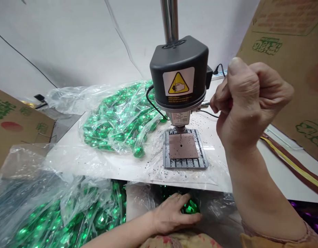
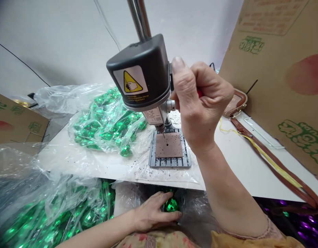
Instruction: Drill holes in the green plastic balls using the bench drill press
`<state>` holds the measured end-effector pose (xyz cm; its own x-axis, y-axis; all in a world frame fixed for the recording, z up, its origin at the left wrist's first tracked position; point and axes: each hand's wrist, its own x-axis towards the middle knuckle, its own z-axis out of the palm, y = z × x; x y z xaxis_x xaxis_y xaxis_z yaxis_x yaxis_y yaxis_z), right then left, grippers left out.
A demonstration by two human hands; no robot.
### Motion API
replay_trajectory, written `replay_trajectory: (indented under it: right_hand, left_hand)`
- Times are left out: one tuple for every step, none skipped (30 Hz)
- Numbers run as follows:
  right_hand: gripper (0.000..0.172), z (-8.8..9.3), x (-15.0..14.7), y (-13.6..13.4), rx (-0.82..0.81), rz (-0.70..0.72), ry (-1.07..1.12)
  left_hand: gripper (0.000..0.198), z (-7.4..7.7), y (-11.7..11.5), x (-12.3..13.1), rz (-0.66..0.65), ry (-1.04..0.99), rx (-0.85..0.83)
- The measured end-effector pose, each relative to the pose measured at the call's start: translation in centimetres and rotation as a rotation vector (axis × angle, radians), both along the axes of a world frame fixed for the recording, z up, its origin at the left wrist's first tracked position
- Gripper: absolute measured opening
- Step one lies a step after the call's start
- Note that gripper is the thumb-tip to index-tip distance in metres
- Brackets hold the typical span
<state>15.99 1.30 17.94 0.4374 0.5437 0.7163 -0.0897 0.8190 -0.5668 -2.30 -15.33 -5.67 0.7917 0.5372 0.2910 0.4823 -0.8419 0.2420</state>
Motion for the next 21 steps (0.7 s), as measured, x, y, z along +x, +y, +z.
replay_trajectory:
  right_hand:
    - [0.041,0.0,0.0,0.0,0.006,-0.001,0.0]
    - [0.041,-0.1,0.0,0.0,0.012,-0.003,-0.001]
    - [0.041,-0.1,0.0,0.0,0.019,-0.007,-0.004]
    - [0.041,-0.2,-0.1,0.0,0.023,-0.012,-0.007]
    - [0.041,-0.2,-0.1,0.0,0.029,-0.017,-0.011]
    - [0.041,-0.3,0.0,0.1,0.039,-0.023,-0.012]
    - [0.041,-0.4,0.0,0.1,0.052,-0.03,-0.008]
    - [0.041,-0.4,0.0,0.1,0.062,-0.038,-0.006]
    - [0.041,-0.5,0.1,0.1,0.069,-0.042,-0.004]
    - [0.041,-0.5,0.1,0.1,0.071,-0.047,-0.004]
    - [0.041,-0.5,0.1,0.2,0.066,-0.051,-0.004]
    - [0.041,-0.5,0.1,0.2,0.054,-0.056,-0.003]
    - [0.041,-0.5,0.1,0.2,0.051,-0.062,0.001]
    - [0.041,-0.5,0.1,0.3,0.056,-0.063,0.007]
    - [0.042,-0.5,0.2,0.4,0.067,-0.06,0.016]
    - [0.042,-0.6,0.2,0.5,0.08,-0.055,0.022]
    - [0.042,-0.6,0.2,0.5,0.089,-0.045,0.024]
    - [0.042,-0.6,0.2,0.6,0.096,-0.037,0.021]
    - [0.042,-0.6,0.2,0.6,0.095,-0.031,0.015]
    - [0.042,-0.6,0.2,0.6,0.089,-0.027,0.009]
    - [0.043,-0.6,0.2,0.5,0.083,-0.023,0.003]
  left_hand:
    - [0.053,-0.9,-0.1,-0.3,0.026,0.098,-0.006]
    - [0.059,-1.6,0.0,-0.6,0.06,0.176,-0.006]
    - [0.063,-2.1,0.2,-0.9,0.103,0.224,0.0]
    - [0.065,-2.3,0.4,-1.1,0.146,0.233,0.017]
    - [0.062,-2.3,0.6,-1.2,0.172,0.215,0.041]
    - [0.055,-2.0,0.8,-1.3,0.158,0.173,0.079]
    - [0.044,-1.5,1.0,-1.3,0.101,0.112,0.133]
    - [0.031,-0.7,1.4,-1.2,0.018,0.033,0.196]
    - [0.019,0.3,2.0,-1.2,-0.045,-0.058,0.259]
    - [0.014,1.3,3.1,-1.2,-0.071,-0.146,0.314]
    - [0.015,2.5,4.6,-1.2,-0.03,-0.224,0.35]
    - [0.017,3.5,6.6,-1.4,0.11,-0.283,0.352]
    - [0.022,4.5,9.0,-1.6,0.207,-0.292,0.329]
    - [0.024,5.3,11.8,-1.8,0.288,-0.292,0.296]
    - [0.025,6.0,14.7,-2.1,0.411,-0.29,0.194]
    - [0.025,6.5,17.7,-2.3,0.506,-0.312,0.083]
    - [0.023,6.8,20.4,-2.6,0.573,-0.372,-0.016]
    - [0.019,7.0,22.9,-2.7,0.586,-0.403,-0.042]
    - [0.017,7.1,25.0,-2.7,0.587,-0.448,-0.07]
    - [0.014,7.2,26.6,-2.6,0.584,-0.498,-0.086]
    - [0.013,7.3,27.9,-2.4,0.577,-0.553,-0.088]
